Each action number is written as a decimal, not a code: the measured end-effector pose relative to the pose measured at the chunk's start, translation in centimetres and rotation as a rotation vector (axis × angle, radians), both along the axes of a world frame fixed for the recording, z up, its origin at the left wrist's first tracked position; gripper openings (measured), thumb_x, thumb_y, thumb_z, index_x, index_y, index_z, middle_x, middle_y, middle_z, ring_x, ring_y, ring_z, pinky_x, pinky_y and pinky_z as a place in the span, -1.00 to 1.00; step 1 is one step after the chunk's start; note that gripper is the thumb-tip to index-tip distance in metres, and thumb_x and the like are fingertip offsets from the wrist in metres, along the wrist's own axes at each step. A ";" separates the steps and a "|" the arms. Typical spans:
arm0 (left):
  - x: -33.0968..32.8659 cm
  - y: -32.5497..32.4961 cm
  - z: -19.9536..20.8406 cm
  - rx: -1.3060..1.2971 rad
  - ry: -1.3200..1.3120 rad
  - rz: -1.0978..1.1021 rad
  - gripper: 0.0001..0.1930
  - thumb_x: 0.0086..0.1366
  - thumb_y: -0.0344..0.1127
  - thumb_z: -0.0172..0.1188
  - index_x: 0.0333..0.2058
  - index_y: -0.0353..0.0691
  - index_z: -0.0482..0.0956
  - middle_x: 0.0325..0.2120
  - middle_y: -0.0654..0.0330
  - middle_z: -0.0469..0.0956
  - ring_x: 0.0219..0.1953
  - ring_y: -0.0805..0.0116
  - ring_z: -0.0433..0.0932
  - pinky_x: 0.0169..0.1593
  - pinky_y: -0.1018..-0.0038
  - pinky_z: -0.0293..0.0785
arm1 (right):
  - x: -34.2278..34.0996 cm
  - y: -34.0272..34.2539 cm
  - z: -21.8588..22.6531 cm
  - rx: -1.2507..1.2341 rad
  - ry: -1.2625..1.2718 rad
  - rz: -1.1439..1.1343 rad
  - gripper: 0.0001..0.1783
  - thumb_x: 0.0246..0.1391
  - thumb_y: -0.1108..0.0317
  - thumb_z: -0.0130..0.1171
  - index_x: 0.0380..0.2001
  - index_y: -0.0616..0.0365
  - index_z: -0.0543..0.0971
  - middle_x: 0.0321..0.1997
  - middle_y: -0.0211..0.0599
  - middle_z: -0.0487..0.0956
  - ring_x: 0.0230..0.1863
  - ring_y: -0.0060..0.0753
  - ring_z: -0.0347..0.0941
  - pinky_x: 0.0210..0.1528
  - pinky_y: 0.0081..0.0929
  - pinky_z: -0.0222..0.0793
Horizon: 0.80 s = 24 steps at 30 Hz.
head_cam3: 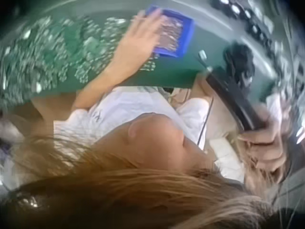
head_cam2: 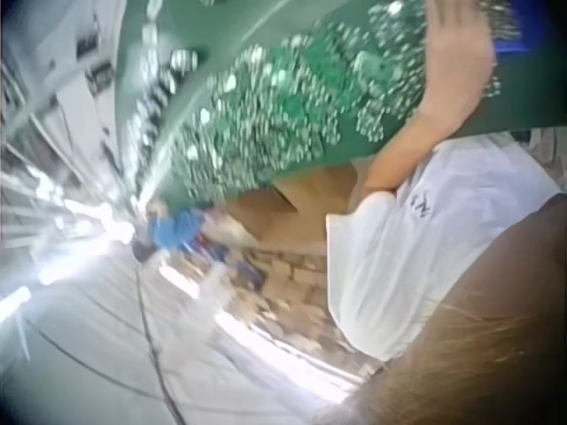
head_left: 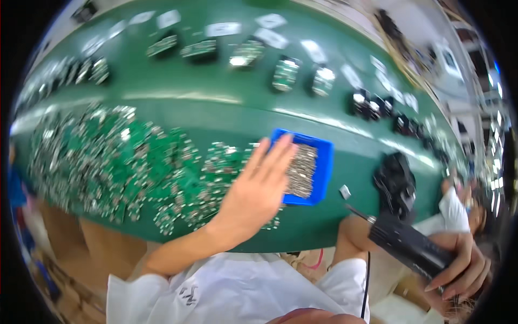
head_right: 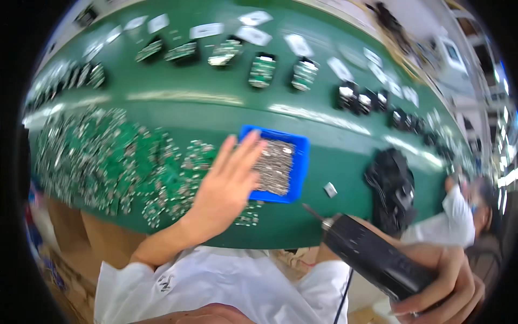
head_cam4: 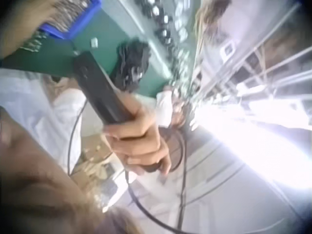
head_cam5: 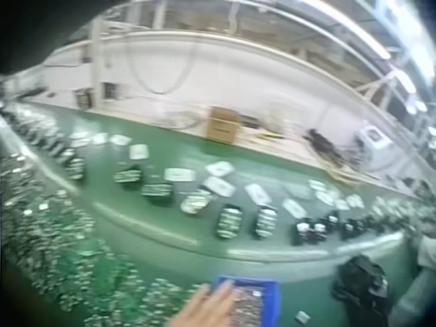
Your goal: Assembling electronic components and securing them with screws on printed circuit boards at a manual assembly station.
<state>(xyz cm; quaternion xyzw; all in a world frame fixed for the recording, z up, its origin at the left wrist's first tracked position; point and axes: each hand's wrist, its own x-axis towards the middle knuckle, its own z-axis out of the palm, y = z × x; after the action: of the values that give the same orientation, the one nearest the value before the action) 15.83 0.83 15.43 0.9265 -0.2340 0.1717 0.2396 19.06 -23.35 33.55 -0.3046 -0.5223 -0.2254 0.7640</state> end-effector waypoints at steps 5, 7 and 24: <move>0.4 -1.0 0.3 -0.227 -0.044 -0.031 -0.92 0.20 -0.51 0.25 -0.33 -0.30 0.53 0.20 -0.06 0.50 0.34 0.05 0.40 0.43 0.06 0.30 | 0.0 1.1 0.5 0.091 0.031 0.234 -0.79 -0.19 0.60 0.39 -0.46 0.17 0.57 -0.50 -0.35 0.64 -0.66 -0.51 0.55 -0.76 -0.57 0.57; 0.1 -0.8 0.2 -0.279 -0.046 -0.017 -0.91 0.20 -0.52 0.27 -0.32 -0.30 0.54 0.17 -0.04 0.53 0.31 0.07 0.44 0.41 0.09 0.35 | 0.0 1.7 0.3 0.126 0.045 0.302 -0.83 -0.15 0.59 0.38 -0.48 0.17 0.57 -0.52 -0.34 0.64 -0.69 -0.48 0.54 -0.78 -0.56 0.56; -1.6 -0.1 1.2 -1.331 0.491 -0.429 -0.83 0.11 -0.71 0.37 -0.32 -0.37 0.73 -0.35 0.03 0.74 -0.17 0.10 0.72 -0.07 0.30 0.71 | -3.0 -11.5 2.6 -0.079 0.169 0.336 -0.87 0.15 0.39 0.16 -0.44 0.19 0.56 -0.51 -0.21 0.65 -0.69 -0.33 0.54 -0.71 -0.48 0.58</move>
<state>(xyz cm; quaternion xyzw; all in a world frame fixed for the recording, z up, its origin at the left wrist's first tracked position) 14.25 0.70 16.66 0.5309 -0.1961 0.0147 0.8243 16.02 -34.85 36.20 -0.2609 -0.5083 -0.0475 0.8193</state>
